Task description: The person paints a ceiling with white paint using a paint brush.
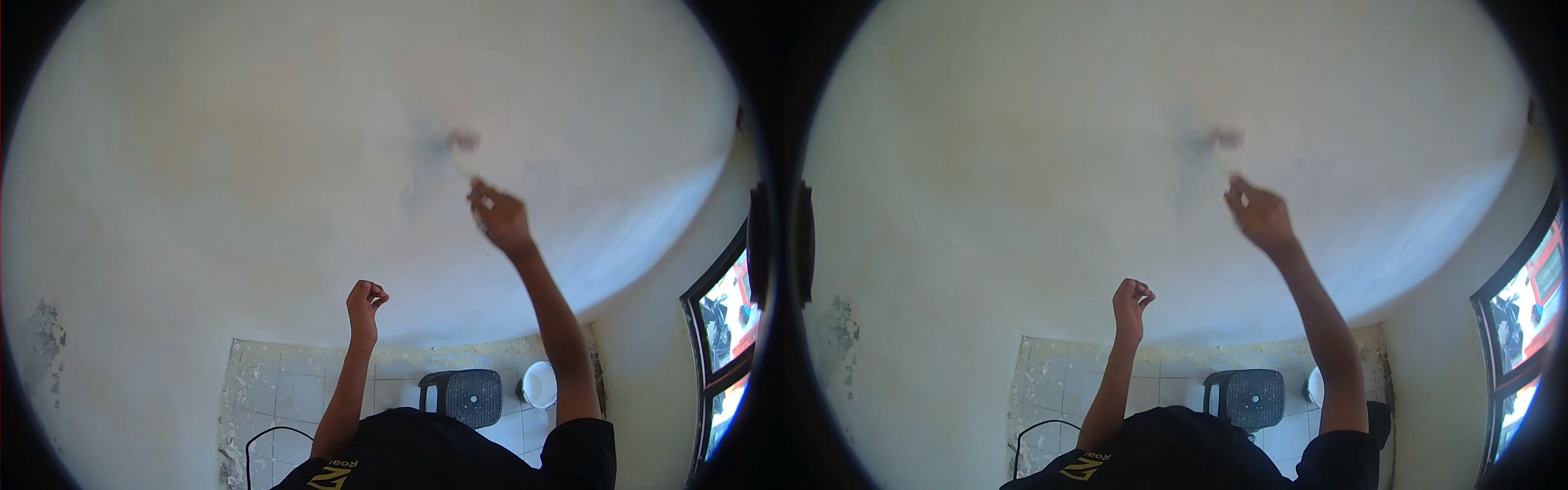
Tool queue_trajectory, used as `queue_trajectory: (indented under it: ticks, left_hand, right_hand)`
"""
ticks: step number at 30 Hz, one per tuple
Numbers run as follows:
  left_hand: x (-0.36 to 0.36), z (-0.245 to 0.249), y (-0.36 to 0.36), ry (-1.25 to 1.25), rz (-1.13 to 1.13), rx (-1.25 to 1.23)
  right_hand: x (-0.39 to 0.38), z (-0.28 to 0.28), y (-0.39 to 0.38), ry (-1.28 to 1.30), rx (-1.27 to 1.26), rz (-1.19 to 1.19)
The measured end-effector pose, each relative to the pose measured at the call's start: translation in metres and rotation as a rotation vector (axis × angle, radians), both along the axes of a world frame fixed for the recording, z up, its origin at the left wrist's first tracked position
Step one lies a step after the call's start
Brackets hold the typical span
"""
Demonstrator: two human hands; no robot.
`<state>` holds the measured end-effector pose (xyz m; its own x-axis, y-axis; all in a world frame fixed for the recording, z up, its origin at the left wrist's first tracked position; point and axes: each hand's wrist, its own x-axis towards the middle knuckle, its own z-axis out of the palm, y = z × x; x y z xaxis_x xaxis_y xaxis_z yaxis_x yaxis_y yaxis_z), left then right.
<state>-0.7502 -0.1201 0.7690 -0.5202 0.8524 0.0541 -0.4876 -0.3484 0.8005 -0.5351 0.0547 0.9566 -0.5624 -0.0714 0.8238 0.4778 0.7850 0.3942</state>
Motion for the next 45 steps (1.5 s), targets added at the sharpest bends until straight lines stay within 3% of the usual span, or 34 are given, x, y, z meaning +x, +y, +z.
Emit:
queue_trajectory:
  ticks: [3,6,11,13,16,19,24,28,33,37,40,41,43,45]
  left_hand:
    - [0.002,0.001,0.000,0.005,-0.013,0.016]
    - [0.000,-0.008,0.005,-0.036,-0.037,0.000]
    - [0.013,-0.014,0.014,-0.012,-0.072,0.003]
    - [0.018,-0.016,0.017,-0.029,-0.079,-0.024]
    - [0.025,-0.012,0.016,-0.020,-0.097,-0.036]
    - [0.025,-0.015,0.018,-0.029,-0.093,-0.043]
    - [0.022,-0.018,0.016,-0.045,-0.064,-0.001]
    - [0.021,-0.021,0.011,-0.050,-0.052,0.012]
    - [0.016,-0.027,0.014,-0.066,-0.075,-0.010]
    - [0.016,-0.022,0.011,-0.063,-0.086,-0.004]
    - [0.015,-0.017,0.008,-0.043,-0.078,-0.005]
    - [0.014,-0.016,0.008,-0.031,-0.092,0.019]
    - [0.017,-0.003,0.000,-0.022,-0.099,0.040]
    - [0.017,0.013,-0.006,0.027,-0.137,0.027]
  right_hand:
    - [0.014,-0.081,-0.010,-0.201,-0.283,-0.001]
    - [0.027,-0.119,-0.011,-0.314,-0.341,0.054]
    - [0.030,0.014,0.007,-0.093,0.046,0.152]
    - [0.030,0.071,0.010,-0.026,0.035,0.084]
    - [0.025,0.099,0.012,0.117,0.232,0.061]
    - [0.025,0.083,0.010,0.181,0.221,0.119]
    - [0.036,-0.021,0.014,0.038,-0.207,0.028]
    - [0.048,-0.074,-0.003,-0.081,-0.374,0.046]
    - [0.037,-0.023,-0.023,-0.107,-0.364,0.075]
    - [0.021,0.054,0.000,-0.017,-0.155,0.123]
    - [0.007,0.102,0.002,0.143,-0.168,0.103]
    - [0.004,0.103,-0.001,0.142,-0.170,0.104]
    - [0.000,0.102,-0.005,0.285,0.118,0.134]
    - [-0.003,0.089,-0.005,0.288,0.098,0.147]
